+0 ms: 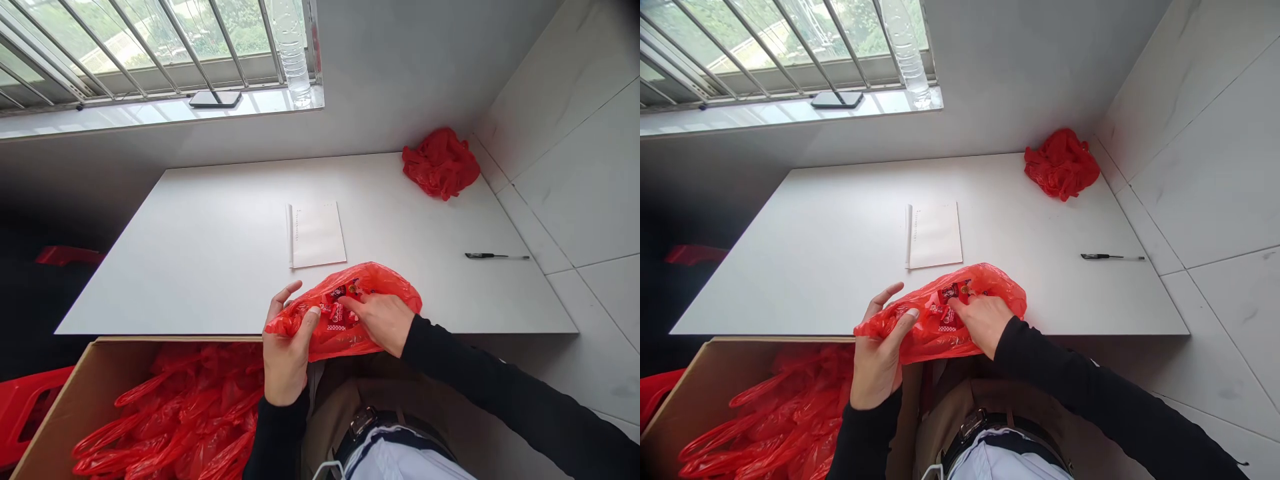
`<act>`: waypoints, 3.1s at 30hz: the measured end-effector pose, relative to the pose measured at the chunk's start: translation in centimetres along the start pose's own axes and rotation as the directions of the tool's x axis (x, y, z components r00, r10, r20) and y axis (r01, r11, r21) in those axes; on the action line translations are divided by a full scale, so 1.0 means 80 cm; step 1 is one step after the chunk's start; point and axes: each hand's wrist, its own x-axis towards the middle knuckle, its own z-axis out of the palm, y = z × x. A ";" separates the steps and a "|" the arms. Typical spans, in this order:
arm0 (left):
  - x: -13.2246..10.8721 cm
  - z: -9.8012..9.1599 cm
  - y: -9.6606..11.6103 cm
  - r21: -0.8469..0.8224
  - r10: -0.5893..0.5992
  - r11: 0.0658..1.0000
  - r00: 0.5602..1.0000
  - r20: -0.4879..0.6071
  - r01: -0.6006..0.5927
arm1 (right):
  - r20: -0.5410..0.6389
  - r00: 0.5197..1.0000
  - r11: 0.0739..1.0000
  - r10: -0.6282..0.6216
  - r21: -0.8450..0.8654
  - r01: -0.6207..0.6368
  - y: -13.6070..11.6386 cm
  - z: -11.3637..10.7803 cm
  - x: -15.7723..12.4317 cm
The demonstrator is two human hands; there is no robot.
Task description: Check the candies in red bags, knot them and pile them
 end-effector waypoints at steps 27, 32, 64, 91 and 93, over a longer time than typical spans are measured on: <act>-0.003 -0.013 0.003 0.150 0.211 0.965 0.976 0.047 -0.216 | -0.404 0.909 0.992 0.104 -0.024 -0.124 0.025 0.000 -0.044; 0.002 -0.011 -0.003 0.332 0.346 0.881 0.937 0.037 -0.338 | -0.306 0.938 0.970 0.165 -0.121 -0.211 0.051 0.021 -0.019; 0.041 0.038 0.066 0.051 0.010 0.997 0.712 0.702 -0.065 | -0.533 0.846 0.532 0.003 0.717 0.450 0.023 -0.111 -0.013; 0.050 0.018 -0.006 0.389 0.616 0.568 0.688 0.384 -0.725 | -0.358 0.916 0.403 -0.179 0.823 0.401 0.043 -0.039 0.041; 0.049 0.014 -0.007 0.409 0.607 0.548 0.683 0.406 -0.730 | -0.437 0.892 0.416 -0.116 0.794 0.443 0.039 -0.044 0.037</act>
